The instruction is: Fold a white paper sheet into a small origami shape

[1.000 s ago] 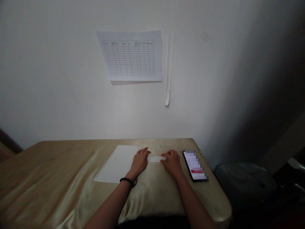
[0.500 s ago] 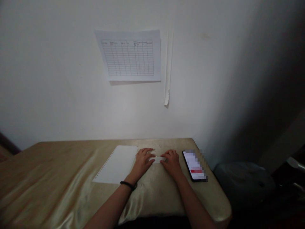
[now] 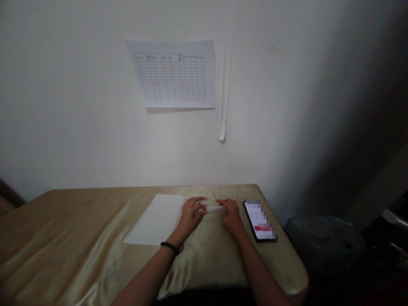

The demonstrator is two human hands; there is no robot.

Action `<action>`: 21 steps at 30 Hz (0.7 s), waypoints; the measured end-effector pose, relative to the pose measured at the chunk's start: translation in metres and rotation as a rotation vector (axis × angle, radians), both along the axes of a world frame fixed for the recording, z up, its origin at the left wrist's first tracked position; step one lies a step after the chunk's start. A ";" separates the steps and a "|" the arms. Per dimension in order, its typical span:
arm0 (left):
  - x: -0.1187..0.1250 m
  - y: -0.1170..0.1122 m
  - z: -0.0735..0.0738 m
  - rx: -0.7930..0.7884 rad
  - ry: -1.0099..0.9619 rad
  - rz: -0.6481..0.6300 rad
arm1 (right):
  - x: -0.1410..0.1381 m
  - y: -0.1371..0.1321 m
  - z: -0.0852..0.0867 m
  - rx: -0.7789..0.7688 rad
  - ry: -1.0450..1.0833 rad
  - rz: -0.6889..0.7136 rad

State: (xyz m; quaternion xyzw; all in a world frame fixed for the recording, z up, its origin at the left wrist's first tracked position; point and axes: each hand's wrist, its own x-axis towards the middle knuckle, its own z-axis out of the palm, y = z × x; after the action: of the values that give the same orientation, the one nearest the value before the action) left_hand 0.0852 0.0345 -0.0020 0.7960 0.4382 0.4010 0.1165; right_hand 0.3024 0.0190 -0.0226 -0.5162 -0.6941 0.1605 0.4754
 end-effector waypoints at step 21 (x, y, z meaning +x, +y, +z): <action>0.002 0.005 -0.010 -0.072 -0.024 0.060 | -0.011 0.002 0.001 -0.088 0.173 0.118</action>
State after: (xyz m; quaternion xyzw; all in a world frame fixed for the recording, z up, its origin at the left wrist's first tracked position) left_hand 0.0870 0.0395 -0.0120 0.7728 0.4746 0.3980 0.1381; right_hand 0.2911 0.0212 -0.0220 -0.4792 -0.6719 0.2625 0.4999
